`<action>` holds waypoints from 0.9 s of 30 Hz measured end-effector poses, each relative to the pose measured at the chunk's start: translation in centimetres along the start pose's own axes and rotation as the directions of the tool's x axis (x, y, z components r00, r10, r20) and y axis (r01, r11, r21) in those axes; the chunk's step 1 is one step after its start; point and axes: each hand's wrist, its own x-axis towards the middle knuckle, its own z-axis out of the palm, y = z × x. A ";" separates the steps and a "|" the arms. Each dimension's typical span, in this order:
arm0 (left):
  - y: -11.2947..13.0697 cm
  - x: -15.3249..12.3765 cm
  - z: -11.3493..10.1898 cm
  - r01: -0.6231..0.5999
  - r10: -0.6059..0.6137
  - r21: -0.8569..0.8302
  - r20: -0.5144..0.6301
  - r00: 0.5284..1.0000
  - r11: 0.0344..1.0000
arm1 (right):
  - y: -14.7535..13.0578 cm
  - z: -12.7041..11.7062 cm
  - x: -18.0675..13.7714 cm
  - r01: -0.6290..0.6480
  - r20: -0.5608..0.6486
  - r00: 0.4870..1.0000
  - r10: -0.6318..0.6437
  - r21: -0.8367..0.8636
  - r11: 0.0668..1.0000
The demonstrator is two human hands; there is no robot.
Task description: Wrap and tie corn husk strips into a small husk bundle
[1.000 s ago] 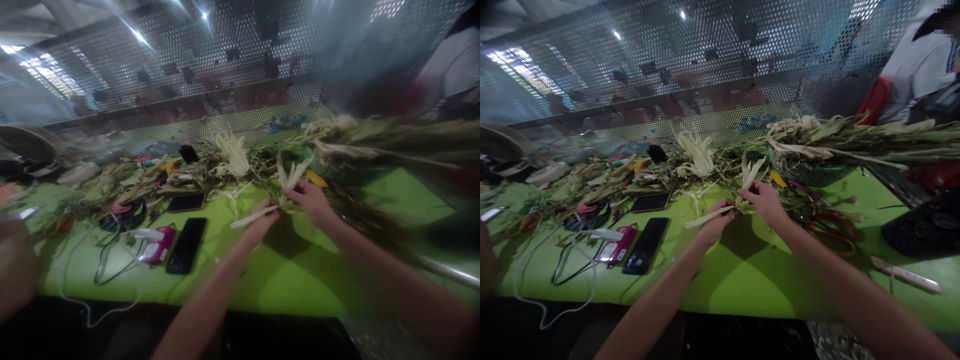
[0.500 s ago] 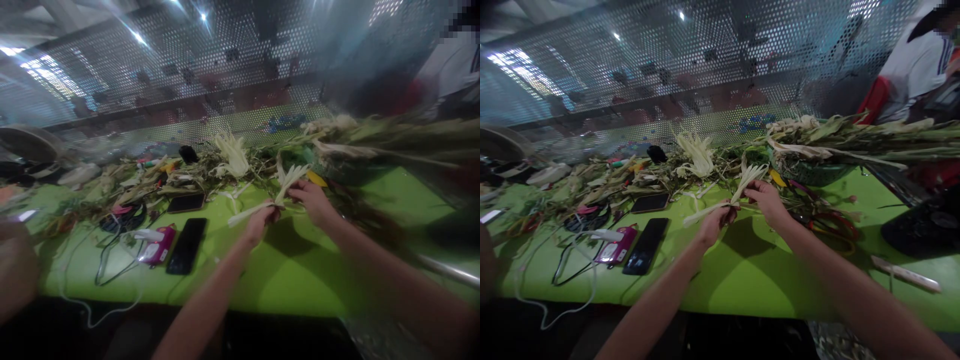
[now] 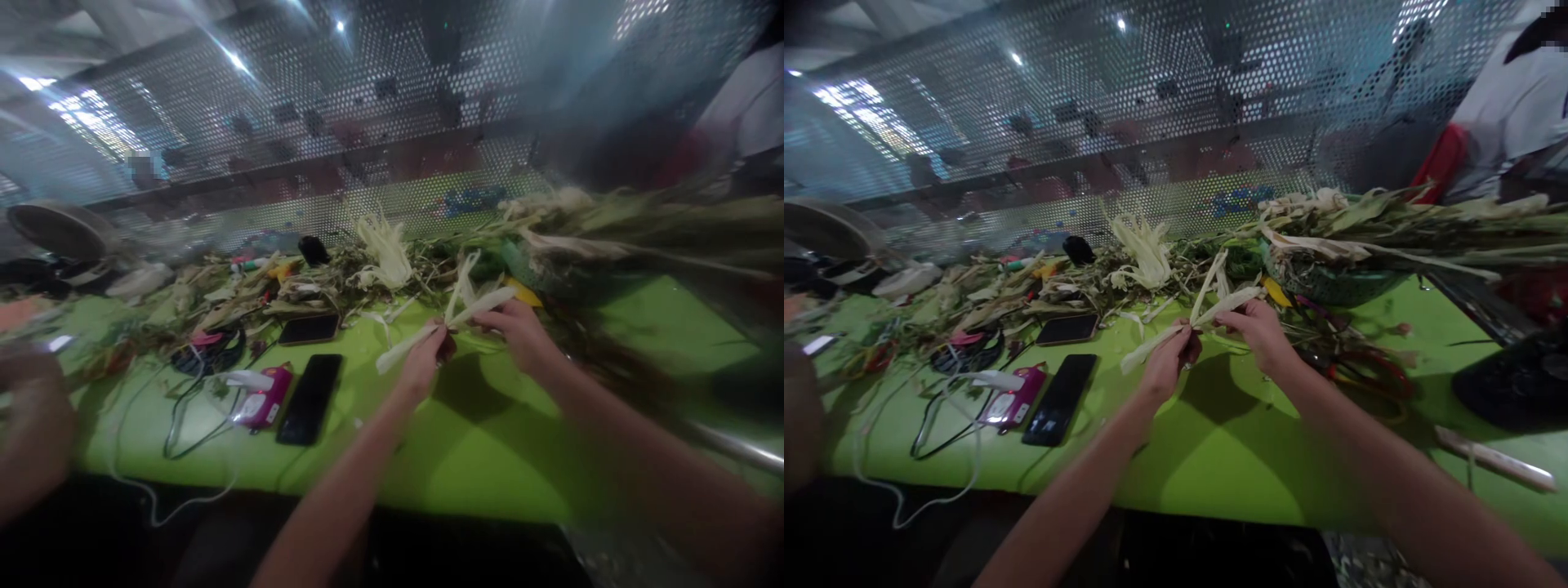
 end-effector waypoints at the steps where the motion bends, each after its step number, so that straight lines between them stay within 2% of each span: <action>1: -0.1 0.1 0.0 0.001 -0.001 -0.015 -0.010 1.000 1.000 | -0.1 0.0 -0.1 0.017 0.013 1.000 -0.017 0.014 1.000; 9: -1.1 0.3 -0.2 0.039 -0.041 -0.096 -0.019 0.999 0.995 | -0.4 0.3 -0.4 0.105 0.020 0.994 -0.107 0.055 0.993; 15: -0.4 0.0 0.0 -0.009 0.008 0.036 0.015 1.000 0.999 | -0.9 0.3 -1.0 0.176 -0.027 0.984 -0.178 -0.065 0.982; 17: -0.3 0.1 0.1 -0.012 0.012 0.015 -0.001 1.000 1.000 | -1.1 0.5 -1.5 0.226 0.018 0.974 -0.226 -0.132 0.965; 19: -0.3 0.2 0.0 -0.012 0.012 -0.019 -0.013 1.000 1.000 | -1.2 0.7 -2.0 0.321 0.120 0.946 -0.301 -0.213 0.923; 21: -0.4 0.3 -0.1 -0.010 0.009 -0.056 -0.016 1.000 0.998 | -1.2 0.8 -2.4 0.479 0.283 0.873 -0.398 -0.340 0.809; 24: -0.6 0.5 -0.2 -0.016 0.004 -0.181 -0.066 0.998 0.983 | -0.8 0.8 -2.4 0.708 0.539 0.706 -0.459 -0.522 0.475; 25: -0.7 0.5 -0.2 -0.009 -0.012 -0.229 -0.090 0.996 0.973 | -0.7 0.7 -2.4 0.747 0.593 0.665 -0.454 -0.547 0.378; 27: -0.8 0.7 -0.2 0.021 -0.066 -0.298 -0.141 0.988 0.954 | -0.6 0.6 -2.3 0.787 0.646 0.613 -0.455 -0.552 0.277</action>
